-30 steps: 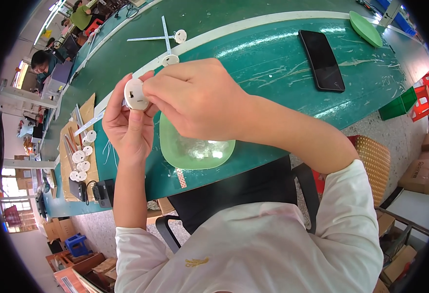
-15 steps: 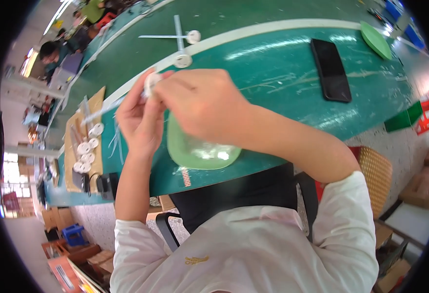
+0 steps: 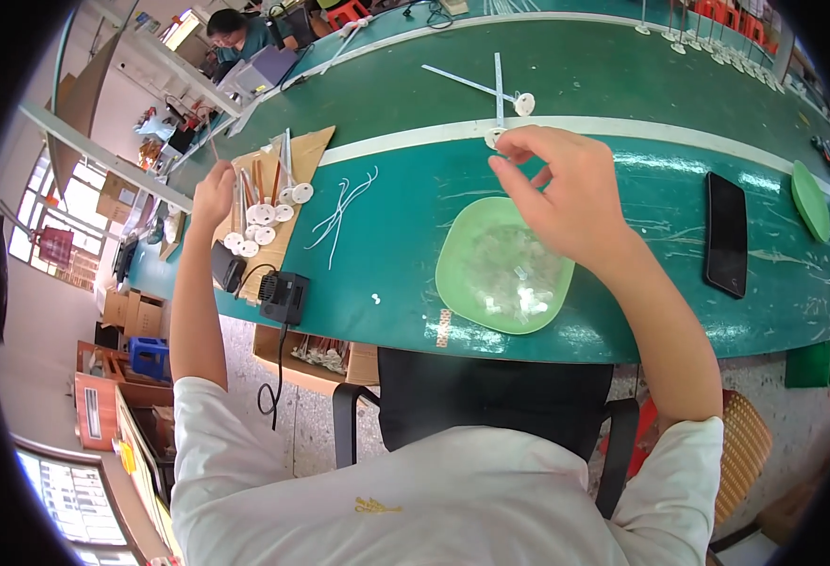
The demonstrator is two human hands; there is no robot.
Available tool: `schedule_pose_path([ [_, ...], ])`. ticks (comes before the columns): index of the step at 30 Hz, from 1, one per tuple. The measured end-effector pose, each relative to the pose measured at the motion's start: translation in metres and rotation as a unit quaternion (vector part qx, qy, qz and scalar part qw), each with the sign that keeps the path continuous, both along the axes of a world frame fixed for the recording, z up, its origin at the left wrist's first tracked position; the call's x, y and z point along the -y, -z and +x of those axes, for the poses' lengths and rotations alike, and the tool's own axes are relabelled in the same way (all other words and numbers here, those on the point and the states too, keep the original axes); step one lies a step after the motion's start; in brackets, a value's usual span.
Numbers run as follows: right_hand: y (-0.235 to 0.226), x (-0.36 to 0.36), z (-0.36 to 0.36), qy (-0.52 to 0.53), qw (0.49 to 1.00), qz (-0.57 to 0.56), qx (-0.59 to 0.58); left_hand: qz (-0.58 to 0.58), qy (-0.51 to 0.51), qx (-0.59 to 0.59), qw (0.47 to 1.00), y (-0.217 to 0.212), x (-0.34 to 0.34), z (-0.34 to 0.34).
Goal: Assembling LED light strips into plastic bases and testing them on a production line.
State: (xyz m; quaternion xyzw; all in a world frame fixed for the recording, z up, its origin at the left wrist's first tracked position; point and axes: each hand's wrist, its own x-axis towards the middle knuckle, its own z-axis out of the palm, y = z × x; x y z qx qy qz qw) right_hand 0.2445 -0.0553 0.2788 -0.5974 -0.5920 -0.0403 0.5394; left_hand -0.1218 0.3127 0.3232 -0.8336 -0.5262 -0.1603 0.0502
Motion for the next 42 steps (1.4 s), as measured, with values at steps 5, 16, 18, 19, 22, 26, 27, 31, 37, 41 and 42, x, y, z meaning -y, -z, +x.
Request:
schedule_pose_path([
  [5, -0.002, -0.001, 0.003, -0.005, 0.999, -0.021, -0.046, 0.004, 0.009, -0.06, 0.998, 0.019, -0.001, -0.033],
  [16, 0.011, -0.008, 0.012, 0.085, 0.993, -0.075, -0.023, 0.041, 0.184, 0.264, 0.946, -0.014, 0.166, 0.161],
  [18, 0.022, -0.015, 0.021, 0.092, 0.992, -0.079, -0.019, -0.059, 0.267, 0.322, 0.906, 0.024, 0.173, 0.206],
  [19, 0.025, -0.018, 0.023, 0.09, 0.992, -0.08, -0.026, -0.088, 0.272, 0.319, 0.904, 0.041, 0.176, 0.224],
  [22, 0.034, -0.025, 0.031, 0.113, 0.985, -0.113, -0.068, -0.071, 0.331, 0.294, 0.894, 0.088, 0.174, 0.263],
  [26, 0.033, -0.021, 0.036, 0.128, 0.985, -0.102, -0.058, 0.018, 0.443, 0.187, 0.877, 0.121, 0.153, 0.297],
  [27, 0.033, -0.019, 0.036, 0.127, 0.987, -0.094, -0.044, -0.016, 0.446, 0.178, 0.877, 0.12, 0.152, 0.301],
  [31, 0.03, -0.015, 0.032, 0.119, 0.991, -0.067, -0.005, -0.093, 0.447, 0.22, 0.862, 0.103, 0.162, 0.295],
  [37, 0.031, -0.02, 0.015, 0.059, 0.99, 0.092, 0.085, -0.143, 0.503, 0.354, 0.775, 0.078, 0.216, 0.25],
  [41, 0.031, -0.018, 0.006, 0.018, 0.974, 0.157, 0.159, -0.11, 0.502, 0.375, 0.772, 0.085, 0.231, 0.232],
  [42, 0.032, -0.018, 0.003, 0.01, 0.967, 0.176, 0.187, -0.111, 0.501, 0.374, 0.772, 0.087, 0.231, 0.228],
])
